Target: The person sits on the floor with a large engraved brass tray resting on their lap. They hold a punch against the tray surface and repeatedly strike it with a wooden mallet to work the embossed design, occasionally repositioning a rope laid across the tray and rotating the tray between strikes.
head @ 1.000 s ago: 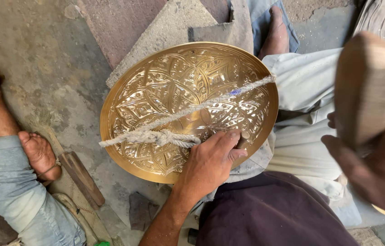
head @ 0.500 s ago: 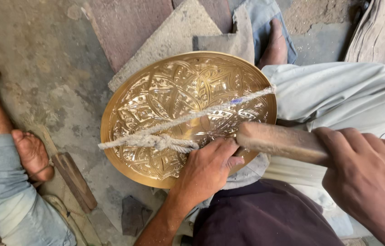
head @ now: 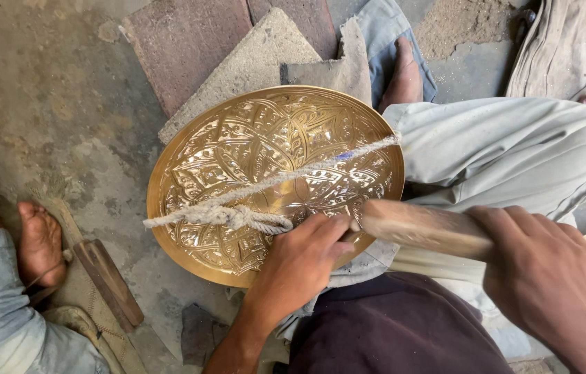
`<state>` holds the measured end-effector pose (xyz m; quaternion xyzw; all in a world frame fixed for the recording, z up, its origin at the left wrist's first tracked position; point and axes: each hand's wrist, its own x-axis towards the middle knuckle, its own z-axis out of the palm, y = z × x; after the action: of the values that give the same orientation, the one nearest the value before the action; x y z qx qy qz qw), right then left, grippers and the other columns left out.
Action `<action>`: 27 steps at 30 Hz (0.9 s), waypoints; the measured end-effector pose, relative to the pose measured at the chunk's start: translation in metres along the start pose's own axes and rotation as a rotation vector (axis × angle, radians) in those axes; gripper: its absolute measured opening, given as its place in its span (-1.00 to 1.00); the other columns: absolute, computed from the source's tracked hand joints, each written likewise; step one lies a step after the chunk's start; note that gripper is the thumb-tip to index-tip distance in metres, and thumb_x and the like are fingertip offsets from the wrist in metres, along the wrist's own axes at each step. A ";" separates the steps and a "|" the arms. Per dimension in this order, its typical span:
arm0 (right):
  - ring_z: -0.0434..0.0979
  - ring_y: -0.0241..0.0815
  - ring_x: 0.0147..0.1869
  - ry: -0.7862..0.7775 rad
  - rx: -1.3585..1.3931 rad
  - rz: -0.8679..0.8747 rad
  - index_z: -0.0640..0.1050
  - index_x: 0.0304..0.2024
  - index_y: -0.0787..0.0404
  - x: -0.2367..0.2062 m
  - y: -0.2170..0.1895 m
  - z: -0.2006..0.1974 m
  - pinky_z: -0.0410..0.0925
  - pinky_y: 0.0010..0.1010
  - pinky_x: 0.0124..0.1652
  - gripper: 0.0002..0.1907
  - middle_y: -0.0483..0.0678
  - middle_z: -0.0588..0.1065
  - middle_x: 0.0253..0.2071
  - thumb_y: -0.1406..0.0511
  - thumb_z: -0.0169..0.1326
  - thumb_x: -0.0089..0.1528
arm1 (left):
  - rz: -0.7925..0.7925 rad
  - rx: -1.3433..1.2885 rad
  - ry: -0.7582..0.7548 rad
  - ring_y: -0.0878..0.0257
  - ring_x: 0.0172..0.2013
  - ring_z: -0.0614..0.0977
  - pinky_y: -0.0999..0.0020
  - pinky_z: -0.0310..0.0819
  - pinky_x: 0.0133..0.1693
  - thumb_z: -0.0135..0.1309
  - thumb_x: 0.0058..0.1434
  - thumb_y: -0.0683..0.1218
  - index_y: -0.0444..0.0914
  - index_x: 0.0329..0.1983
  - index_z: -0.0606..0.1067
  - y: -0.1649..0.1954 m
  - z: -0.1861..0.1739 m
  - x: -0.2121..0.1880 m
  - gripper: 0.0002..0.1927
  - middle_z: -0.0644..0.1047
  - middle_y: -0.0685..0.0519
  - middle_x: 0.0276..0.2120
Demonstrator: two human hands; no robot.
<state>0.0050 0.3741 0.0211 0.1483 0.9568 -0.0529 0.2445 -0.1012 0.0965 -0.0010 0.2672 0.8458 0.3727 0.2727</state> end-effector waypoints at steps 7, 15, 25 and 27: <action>0.62 0.18 -0.09 -0.011 0.407 0.333 0.43 0.30 0.27 -0.013 0.030 0.047 0.45 -0.05 -0.06 -0.26 0.24 0.59 -0.13 0.13 0.30 0.13 | -0.210 -0.209 0.796 0.29 -0.27 0.70 0.45 0.60 -0.29 0.17 0.32 -0.24 -0.37 -0.03 0.42 0.014 -0.043 -0.094 -0.77 0.58 -0.07 -0.13; 0.65 0.07 0.02 0.294 0.718 -0.030 0.57 0.11 0.21 -0.043 -0.042 0.052 0.46 -0.17 -0.03 -0.62 0.16 0.60 -0.02 0.15 0.09 0.33 | -0.413 -0.385 1.053 0.34 -0.32 0.64 0.46 0.61 -0.38 0.04 0.41 -0.18 -0.44 0.14 0.32 -0.022 -0.047 -0.144 -0.68 0.56 -0.06 -0.11; 0.58 0.19 -0.16 0.563 0.615 -0.222 0.55 -0.05 0.30 -0.030 -0.134 0.018 0.38 -0.10 -0.14 -0.77 0.20 0.55 -0.23 0.22 0.11 0.46 | -0.311 -0.398 0.996 0.44 -0.37 0.52 0.53 0.48 -0.34 0.05 0.39 -0.22 -0.39 -0.03 0.35 -0.031 0.000 -0.208 -0.83 0.54 0.02 -0.35; 0.66 0.06 -0.15 0.487 0.718 -0.189 0.57 0.04 0.26 -0.034 -0.139 0.017 0.43 -0.18 -0.11 -0.74 0.17 0.60 -0.18 0.19 0.11 0.46 | -0.369 -0.565 1.031 0.45 -0.42 0.53 0.53 0.48 -0.38 0.03 0.36 -0.22 -0.36 -0.07 0.33 -0.030 0.012 -0.219 -0.83 0.53 0.06 -0.39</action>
<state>-0.0016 0.2300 0.0270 0.1437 0.9168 -0.3675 -0.0608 0.0541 -0.0586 0.0259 -0.1806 0.7697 0.6102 -0.0511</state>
